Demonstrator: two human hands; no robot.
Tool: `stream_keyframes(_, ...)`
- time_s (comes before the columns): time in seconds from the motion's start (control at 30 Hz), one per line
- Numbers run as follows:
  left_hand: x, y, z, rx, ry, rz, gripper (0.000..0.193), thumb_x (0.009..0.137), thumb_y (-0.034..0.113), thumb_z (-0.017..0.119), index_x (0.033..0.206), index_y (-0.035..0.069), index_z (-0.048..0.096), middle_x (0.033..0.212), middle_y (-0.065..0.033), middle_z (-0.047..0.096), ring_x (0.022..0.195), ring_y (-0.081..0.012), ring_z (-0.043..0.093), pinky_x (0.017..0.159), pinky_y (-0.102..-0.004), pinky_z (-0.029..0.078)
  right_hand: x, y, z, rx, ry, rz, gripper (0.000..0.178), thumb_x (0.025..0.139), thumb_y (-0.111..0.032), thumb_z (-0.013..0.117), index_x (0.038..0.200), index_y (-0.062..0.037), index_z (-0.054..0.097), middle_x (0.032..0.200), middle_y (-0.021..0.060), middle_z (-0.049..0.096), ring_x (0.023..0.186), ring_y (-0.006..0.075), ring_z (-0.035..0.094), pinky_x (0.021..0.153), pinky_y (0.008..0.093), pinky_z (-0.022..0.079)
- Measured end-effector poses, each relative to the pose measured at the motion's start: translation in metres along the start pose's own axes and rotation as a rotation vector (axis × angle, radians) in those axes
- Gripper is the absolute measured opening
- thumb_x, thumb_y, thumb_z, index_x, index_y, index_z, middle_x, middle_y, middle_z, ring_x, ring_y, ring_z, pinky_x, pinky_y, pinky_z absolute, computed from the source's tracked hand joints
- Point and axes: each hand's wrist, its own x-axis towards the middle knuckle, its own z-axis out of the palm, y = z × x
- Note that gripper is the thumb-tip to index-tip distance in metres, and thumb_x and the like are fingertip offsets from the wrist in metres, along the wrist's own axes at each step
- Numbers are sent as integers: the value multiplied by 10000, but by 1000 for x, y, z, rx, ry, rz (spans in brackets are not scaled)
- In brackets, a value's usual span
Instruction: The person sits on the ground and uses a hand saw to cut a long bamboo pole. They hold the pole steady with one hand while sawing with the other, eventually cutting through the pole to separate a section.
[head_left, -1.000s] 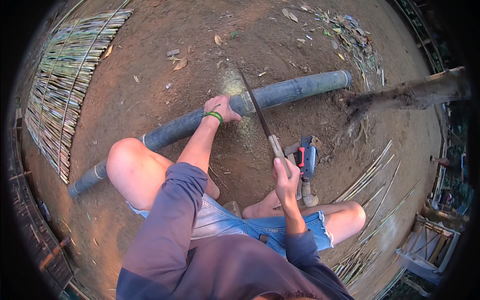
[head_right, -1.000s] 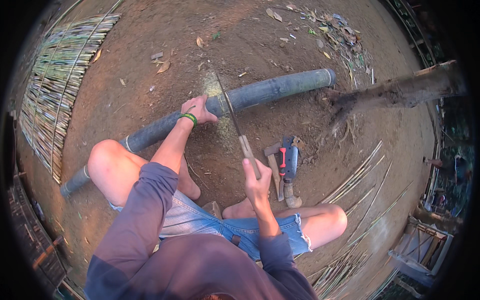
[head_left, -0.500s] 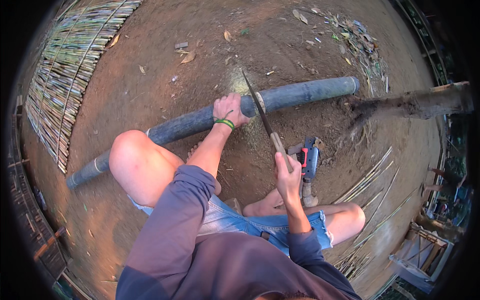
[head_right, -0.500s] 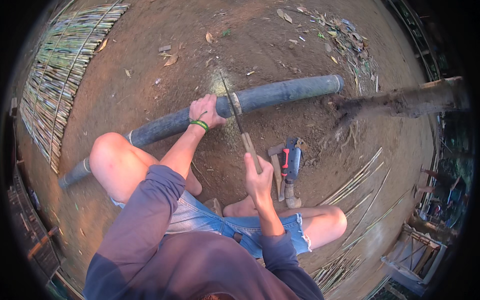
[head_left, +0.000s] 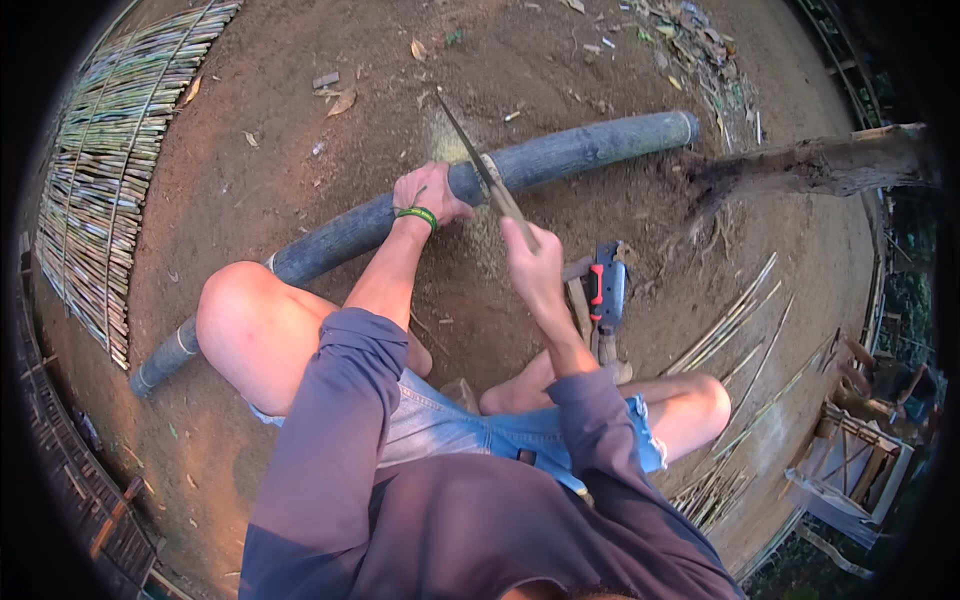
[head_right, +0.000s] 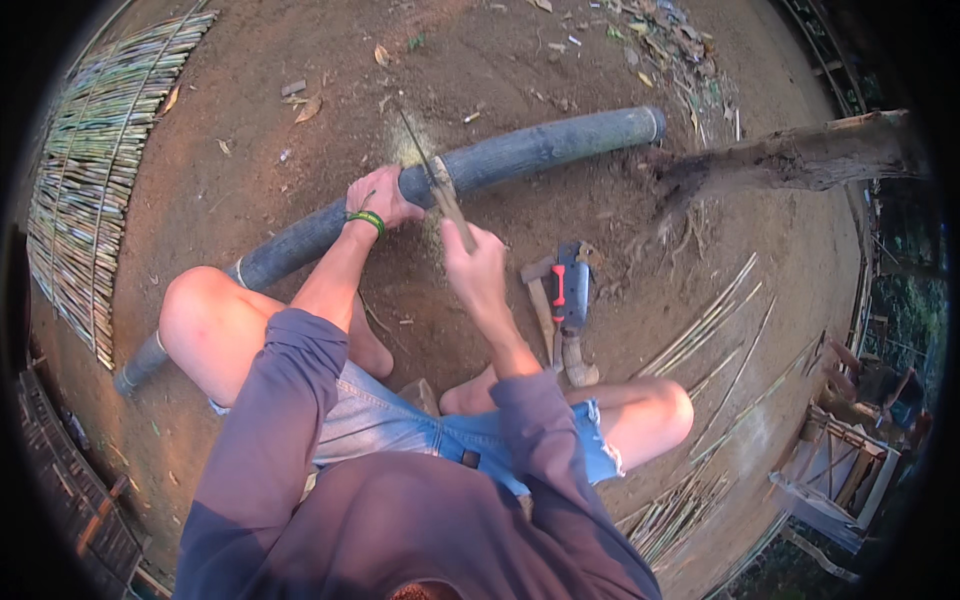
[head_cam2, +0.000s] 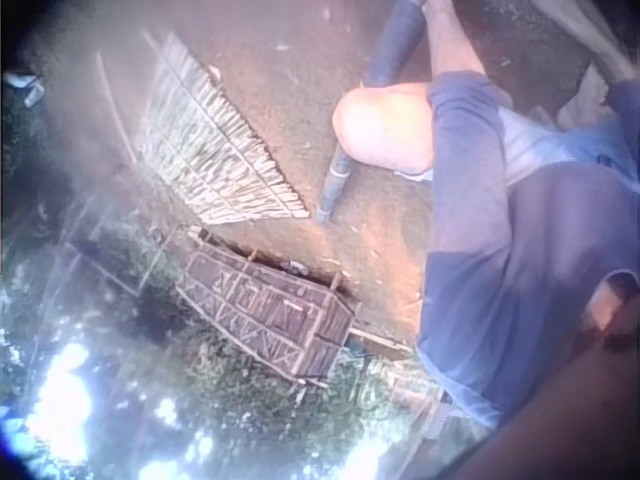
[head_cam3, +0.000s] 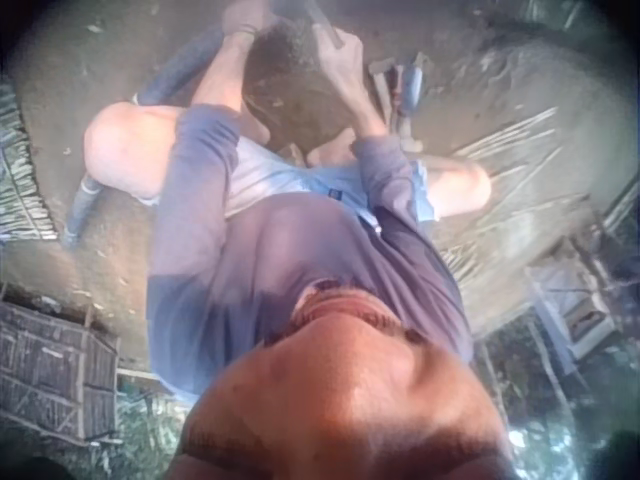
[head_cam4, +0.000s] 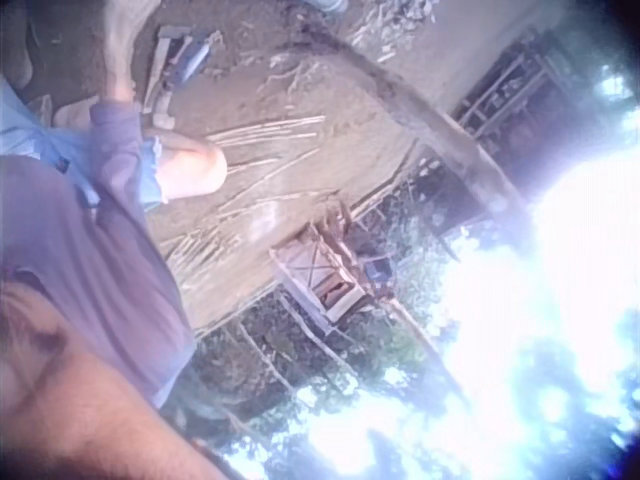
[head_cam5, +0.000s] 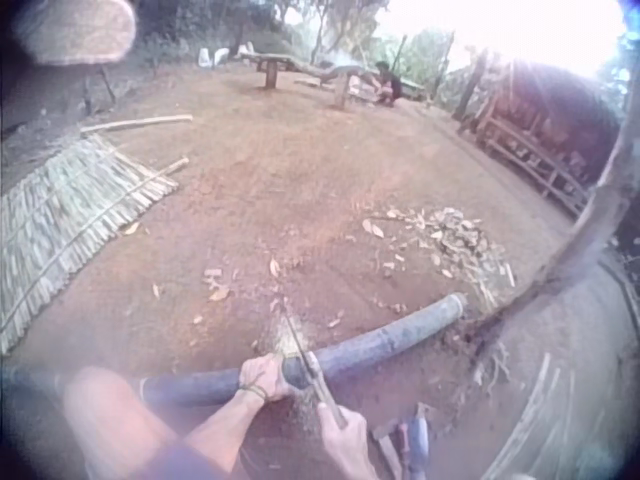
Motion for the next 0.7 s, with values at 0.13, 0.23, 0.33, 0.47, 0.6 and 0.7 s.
stream_keyframes(0.13,-2,-6,-1,29,50,-23,711,564,488,944,1106,94,706,1153,-145,735,1075,-345,720,949,-457,562,-53,16,-33,24,15,-183,316,1022,-243,657,872,35,677,649,63,558,617,101,460,566,364,405)
stream_keyframes(0.23,2,1,4,-2,30,20,659,560,482,916,1054,95,717,1124,-134,744,1071,-352,717,936,-466,574,0,16,4,-30,23,-97,332,1020,-256,652,868,38,669,634,99,547,601,126,483,576,379,425)
stream_keyframes(0.33,-7,-6,8,-46,19,20,664,544,477,927,1044,99,710,1095,-146,743,1050,-366,719,925,-472,573,-10,16,2,-111,26,-177,346,1026,-271,644,871,37,669,617,102,523,591,132,474,571,375,421)
stream_keyframes(0.47,4,-15,-2,-39,59,-10,671,558,487,926,1054,92,705,1069,-162,742,1041,-388,716,921,-482,570,-67,17,-26,2,10,-129,377,1036,-285,640,845,40,655,604,80,499,597,126,461,566,363,406)
stream_keyframes(0.6,8,-3,-8,-17,-73,11,699,566,505,925,1103,97,743,1142,-167,756,1065,-356,730,935,-453,578,21,9,12,-164,-6,-69,324,1035,-248,641,845,14,666,653,61,560,624,136,475,584,364,410)
stream_keyframes(0.7,1,-20,-7,-2,-60,4,702,574,512,921,1108,90,748,1128,-173,761,1064,-360,732,936,-452,579,-40,15,-12,-67,-33,-175,302,1034,-236,632,868,12,678,706,69,635,650,157,503,601,382,423)
